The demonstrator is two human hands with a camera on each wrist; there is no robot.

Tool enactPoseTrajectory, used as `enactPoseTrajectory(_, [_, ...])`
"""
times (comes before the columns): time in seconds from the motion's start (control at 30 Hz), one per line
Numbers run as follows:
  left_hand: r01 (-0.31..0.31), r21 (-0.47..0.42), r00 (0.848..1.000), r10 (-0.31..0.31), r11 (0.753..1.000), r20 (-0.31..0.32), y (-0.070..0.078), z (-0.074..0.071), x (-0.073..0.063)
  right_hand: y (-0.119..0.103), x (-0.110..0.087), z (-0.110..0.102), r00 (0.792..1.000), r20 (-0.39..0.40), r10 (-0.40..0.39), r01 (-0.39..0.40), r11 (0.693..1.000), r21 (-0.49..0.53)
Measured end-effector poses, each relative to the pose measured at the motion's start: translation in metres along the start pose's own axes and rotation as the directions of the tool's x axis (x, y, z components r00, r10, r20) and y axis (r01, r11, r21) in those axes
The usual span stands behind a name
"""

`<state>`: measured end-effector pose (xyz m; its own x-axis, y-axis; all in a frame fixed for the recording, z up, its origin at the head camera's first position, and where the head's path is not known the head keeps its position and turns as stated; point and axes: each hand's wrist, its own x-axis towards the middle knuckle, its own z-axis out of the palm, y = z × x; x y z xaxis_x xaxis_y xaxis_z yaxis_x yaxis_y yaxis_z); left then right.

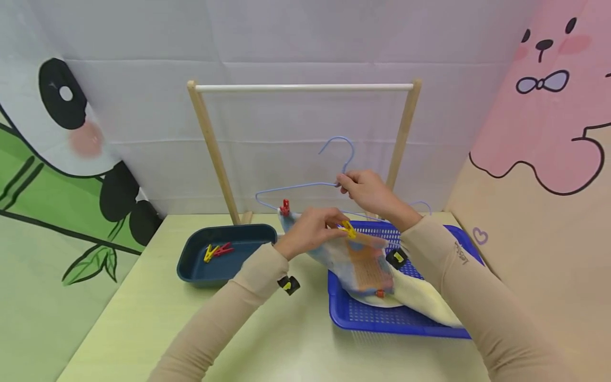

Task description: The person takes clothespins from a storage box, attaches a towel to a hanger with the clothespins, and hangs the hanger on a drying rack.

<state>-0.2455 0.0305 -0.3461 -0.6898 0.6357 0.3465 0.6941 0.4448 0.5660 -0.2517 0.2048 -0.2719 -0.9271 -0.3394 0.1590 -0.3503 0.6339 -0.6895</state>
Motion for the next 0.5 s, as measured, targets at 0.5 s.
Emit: enactPoseTrajectory(0.5, [-0.111, 0.090, 0.993, 0.114, 0.990, -0.034, 0.012, 0.014, 0.009, -0.002, 0.001, 0.002, 1.000, -0.010, -0.022, 0.022, 1.000, 0.014])
